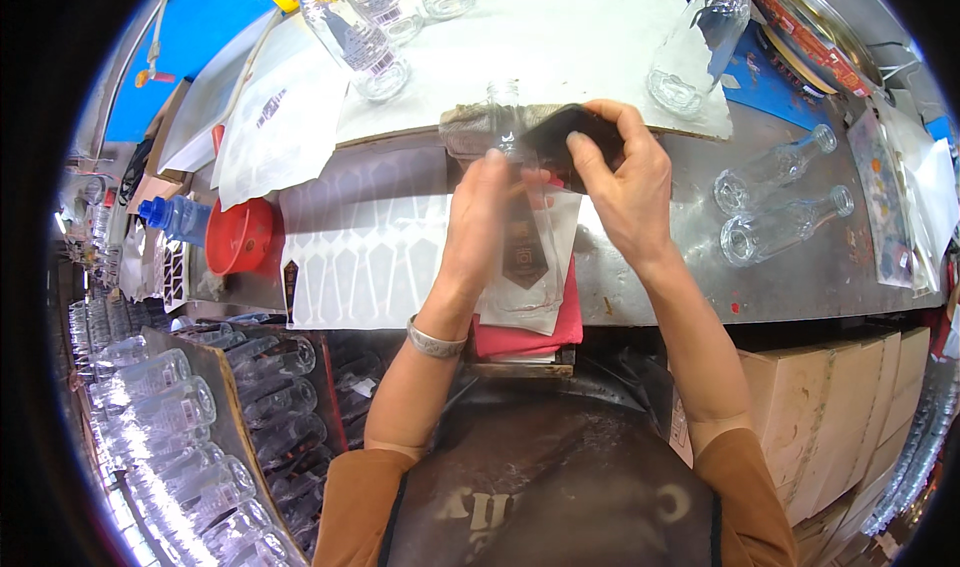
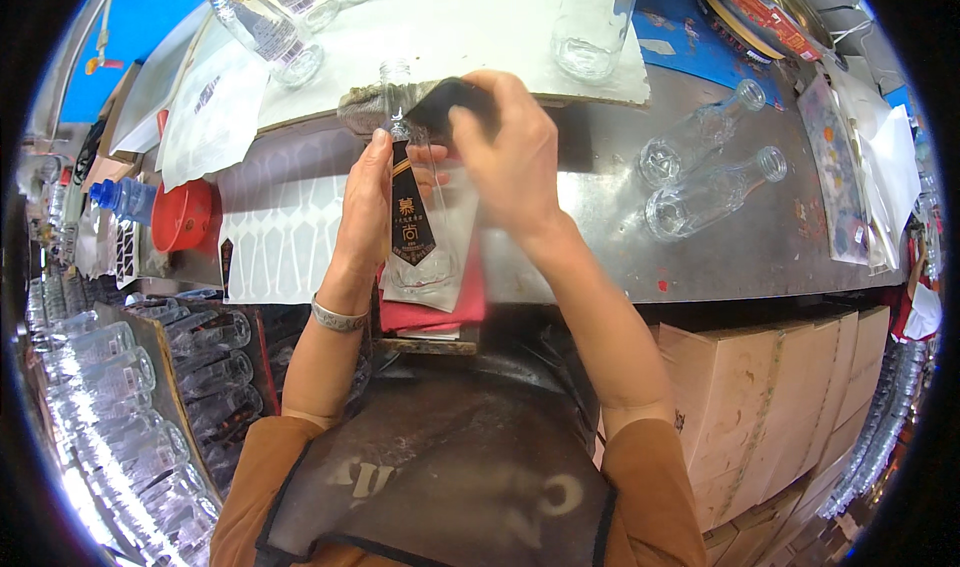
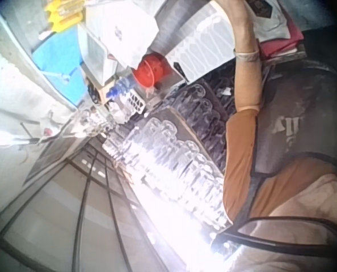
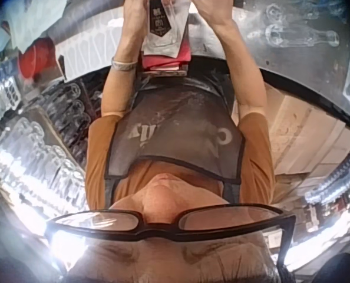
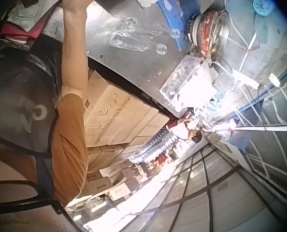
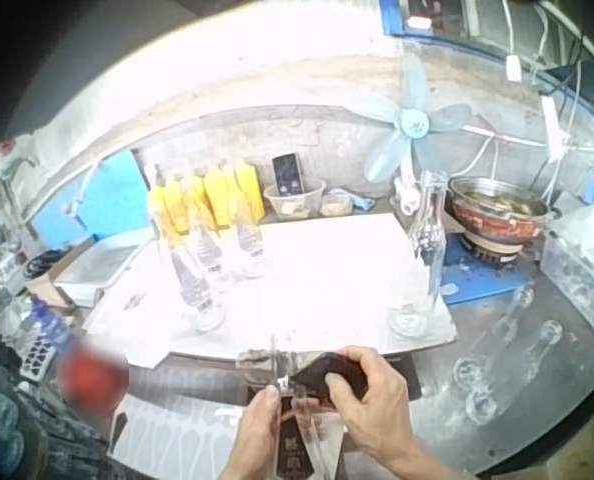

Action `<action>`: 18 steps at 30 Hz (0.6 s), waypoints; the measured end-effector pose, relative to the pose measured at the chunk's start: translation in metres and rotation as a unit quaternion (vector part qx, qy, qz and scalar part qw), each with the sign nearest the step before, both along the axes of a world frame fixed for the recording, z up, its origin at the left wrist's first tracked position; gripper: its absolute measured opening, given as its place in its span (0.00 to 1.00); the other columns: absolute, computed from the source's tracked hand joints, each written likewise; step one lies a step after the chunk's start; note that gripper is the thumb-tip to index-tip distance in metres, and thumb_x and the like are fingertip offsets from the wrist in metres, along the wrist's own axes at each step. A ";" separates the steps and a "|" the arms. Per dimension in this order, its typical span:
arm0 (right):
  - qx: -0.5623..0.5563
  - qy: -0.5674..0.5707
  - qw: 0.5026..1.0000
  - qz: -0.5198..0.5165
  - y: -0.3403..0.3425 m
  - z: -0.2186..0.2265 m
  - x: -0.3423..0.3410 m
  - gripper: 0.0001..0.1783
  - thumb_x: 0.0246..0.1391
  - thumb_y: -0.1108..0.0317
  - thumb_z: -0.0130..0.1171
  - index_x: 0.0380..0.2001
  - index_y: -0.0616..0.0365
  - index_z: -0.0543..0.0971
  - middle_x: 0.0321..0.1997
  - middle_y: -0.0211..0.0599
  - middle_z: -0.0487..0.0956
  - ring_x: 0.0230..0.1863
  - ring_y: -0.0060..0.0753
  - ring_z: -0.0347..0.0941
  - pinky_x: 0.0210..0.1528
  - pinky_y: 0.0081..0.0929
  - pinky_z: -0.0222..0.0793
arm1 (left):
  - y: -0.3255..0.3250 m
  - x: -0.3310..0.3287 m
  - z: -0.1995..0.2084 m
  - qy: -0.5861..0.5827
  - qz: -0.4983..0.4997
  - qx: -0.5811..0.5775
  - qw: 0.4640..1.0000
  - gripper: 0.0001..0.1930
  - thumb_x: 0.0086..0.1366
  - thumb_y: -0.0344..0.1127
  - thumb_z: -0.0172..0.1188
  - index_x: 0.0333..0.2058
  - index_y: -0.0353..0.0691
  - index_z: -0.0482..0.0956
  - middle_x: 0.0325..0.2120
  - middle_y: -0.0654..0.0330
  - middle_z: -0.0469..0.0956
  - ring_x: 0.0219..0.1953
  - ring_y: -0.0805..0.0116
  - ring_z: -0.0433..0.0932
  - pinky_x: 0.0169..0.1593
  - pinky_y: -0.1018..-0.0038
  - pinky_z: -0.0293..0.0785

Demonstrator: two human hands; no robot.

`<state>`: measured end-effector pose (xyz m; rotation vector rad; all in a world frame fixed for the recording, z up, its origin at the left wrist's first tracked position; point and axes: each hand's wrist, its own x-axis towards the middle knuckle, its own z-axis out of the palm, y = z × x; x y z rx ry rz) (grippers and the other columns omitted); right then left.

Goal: The person repeatedly picks clear plastic bottles, applies a label to each bottle using a black pad, and places the labeled bottles on a white surface. The person also handles a sheet of labels and a red cloth during the process.

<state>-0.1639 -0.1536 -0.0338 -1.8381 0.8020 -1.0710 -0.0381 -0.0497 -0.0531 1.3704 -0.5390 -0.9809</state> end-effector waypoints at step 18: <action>-0.305 0.017 0.936 0.176 0.046 0.040 -0.024 0.18 0.40 0.83 0.65 0.38 0.57 0.82 0.40 0.39 0.82 0.38 0.44 0.78 0.40 0.35 0.76 | 0.010 0.007 -0.017 0.102 0.049 -0.062 0.992 0.36 0.77 0.61 0.40 0.59 0.28 0.68 0.48 0.52 0.76 0.47 0.65 0.75 0.53 0.72 0.71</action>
